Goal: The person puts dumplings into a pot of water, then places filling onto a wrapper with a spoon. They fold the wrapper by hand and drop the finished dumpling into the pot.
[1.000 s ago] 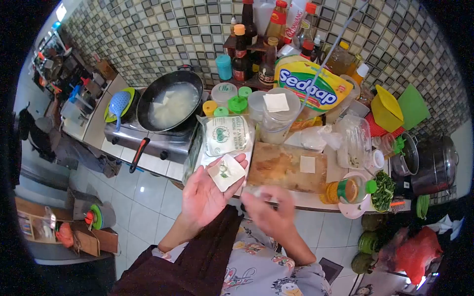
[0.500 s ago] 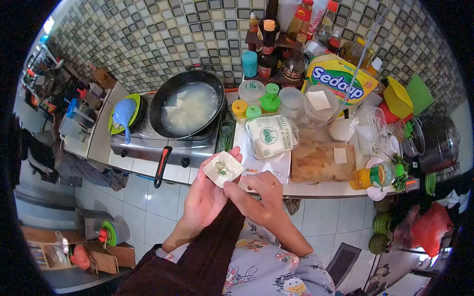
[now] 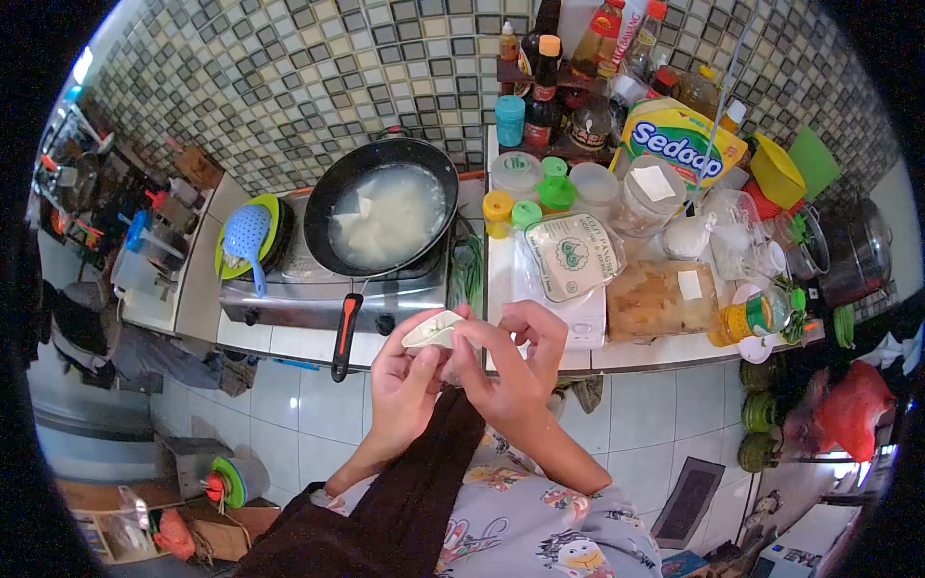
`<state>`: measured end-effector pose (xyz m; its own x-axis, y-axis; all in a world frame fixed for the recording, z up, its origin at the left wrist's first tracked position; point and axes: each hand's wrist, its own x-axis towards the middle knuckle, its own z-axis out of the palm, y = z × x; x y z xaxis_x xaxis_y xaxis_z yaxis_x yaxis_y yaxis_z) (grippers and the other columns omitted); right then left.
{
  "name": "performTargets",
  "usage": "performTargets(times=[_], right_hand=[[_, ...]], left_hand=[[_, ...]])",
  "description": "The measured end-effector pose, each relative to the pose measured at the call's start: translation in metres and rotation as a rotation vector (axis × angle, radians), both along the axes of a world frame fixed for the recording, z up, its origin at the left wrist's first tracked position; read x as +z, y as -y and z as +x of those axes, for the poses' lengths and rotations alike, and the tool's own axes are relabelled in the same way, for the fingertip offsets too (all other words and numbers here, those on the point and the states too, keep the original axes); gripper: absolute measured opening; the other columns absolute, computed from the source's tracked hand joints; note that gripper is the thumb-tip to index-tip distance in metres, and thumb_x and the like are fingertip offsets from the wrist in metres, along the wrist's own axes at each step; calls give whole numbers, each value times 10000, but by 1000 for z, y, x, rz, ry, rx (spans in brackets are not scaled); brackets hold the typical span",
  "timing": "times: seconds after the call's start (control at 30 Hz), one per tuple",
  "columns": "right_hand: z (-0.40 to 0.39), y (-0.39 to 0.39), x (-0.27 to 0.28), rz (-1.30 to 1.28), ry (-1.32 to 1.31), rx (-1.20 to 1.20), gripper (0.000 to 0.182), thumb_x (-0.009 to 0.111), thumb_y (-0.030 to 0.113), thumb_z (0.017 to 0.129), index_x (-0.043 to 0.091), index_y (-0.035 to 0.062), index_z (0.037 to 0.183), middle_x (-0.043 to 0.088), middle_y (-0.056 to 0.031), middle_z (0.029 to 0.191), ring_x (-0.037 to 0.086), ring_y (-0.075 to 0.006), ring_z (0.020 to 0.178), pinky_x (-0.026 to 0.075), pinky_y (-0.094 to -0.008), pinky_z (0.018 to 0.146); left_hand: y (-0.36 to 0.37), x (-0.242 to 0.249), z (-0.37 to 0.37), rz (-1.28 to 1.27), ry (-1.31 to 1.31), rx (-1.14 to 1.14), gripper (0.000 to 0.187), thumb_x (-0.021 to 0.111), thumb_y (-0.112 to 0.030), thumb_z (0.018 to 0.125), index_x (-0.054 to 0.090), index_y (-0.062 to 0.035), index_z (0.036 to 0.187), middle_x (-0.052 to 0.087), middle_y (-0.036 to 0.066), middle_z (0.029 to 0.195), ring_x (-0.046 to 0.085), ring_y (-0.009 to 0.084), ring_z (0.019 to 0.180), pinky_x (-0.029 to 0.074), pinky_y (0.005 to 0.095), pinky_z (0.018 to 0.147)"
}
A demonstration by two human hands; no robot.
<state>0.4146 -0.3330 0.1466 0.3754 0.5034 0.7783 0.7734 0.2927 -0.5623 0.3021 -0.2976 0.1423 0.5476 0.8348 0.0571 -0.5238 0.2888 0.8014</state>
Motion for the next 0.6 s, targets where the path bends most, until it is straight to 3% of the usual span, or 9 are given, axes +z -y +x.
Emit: performTargets(times=[0.17, 0.43, 0.6], right_hand=[[-10, -3, 1, -16, -20, -29, 190, 710, 46, 640, 636, 93, 809, 406, -80, 973, 422, -135, 668, 357, -238, 526], [-17, 1, 10, -188, -138, 16, 261, 713, 148, 662, 632, 87, 902, 364, -71, 1022, 406, -140, 676, 351, -274, 665], [-18, 3, 20, -270, -187, 82, 268, 721, 144, 645, 632, 92, 893, 374, -62, 1035, 409, -153, 719, 355, -278, 686]], left_hand=[[-4, -2, -8, 37, -21, -1, 304, 419, -44, 895, 394, 45, 1185, 475, 178, 1199, 487, 205, 1086, 421, 311, 917], [-7, -4, -15, 8, -19, 29, 275, 417, -69, 905, 422, 37, 1159, 536, 123, 1090, 525, 152, 998, 442, 263, 859], [-7, -6, -20, 37, -72, 22, 301, 432, -62, 898, 398, 18, 1186, 538, 103, 1065, 524, 127, 972, 433, 238, 835]])
